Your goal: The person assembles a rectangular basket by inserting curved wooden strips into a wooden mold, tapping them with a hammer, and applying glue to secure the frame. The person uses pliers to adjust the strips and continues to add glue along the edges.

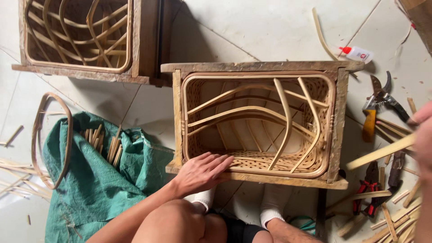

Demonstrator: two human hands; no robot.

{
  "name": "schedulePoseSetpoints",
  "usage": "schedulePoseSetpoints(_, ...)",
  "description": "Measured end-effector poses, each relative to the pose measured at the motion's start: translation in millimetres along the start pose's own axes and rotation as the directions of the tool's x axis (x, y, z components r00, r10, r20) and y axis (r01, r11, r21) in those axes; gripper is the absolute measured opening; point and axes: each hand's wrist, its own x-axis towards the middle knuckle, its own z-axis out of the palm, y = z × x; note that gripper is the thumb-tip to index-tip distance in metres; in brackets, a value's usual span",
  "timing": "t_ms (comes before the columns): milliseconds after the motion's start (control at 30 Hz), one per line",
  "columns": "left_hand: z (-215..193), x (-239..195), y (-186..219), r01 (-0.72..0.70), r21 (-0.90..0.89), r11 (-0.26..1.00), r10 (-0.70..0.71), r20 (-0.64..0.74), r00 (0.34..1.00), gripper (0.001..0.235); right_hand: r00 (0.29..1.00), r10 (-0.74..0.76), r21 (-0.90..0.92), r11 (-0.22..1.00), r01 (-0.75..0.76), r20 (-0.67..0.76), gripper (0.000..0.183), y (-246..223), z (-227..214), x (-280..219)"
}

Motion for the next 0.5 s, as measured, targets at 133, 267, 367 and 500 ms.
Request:
schedulePoseSetpoints(133,15,5,-1,-0.006,-0.017,1.0,0.007,0.022,1.0,0.053,0.995,0.051,0.313,0.947,-0.074,0.08,0.026,-62,111,-28)
schedulePoseSetpoints(267,20,-2,-3,-0.037,-0.1,0.994,0.033,-0.049,0.998,0.042,0.994,0.086,0.234,0.967,-0.101,0.074,0.034,-63,184,-29)
schedulePoseSetpoints(367,22,1,-7,-0.057,-0.057,0.997,0.055,-0.037,0.998,0.045,0.991,0.09,0.121,0.987,-0.101,0.095,0.035,-62,194,-34)
schedulePoseSetpoints(500,23,-2,-7,-0.026,-0.098,0.995,0.023,-0.033,0.999,0.041,0.98,0.148,0.063,0.986,-0.157,0.136,0.037,-63,199,-42)
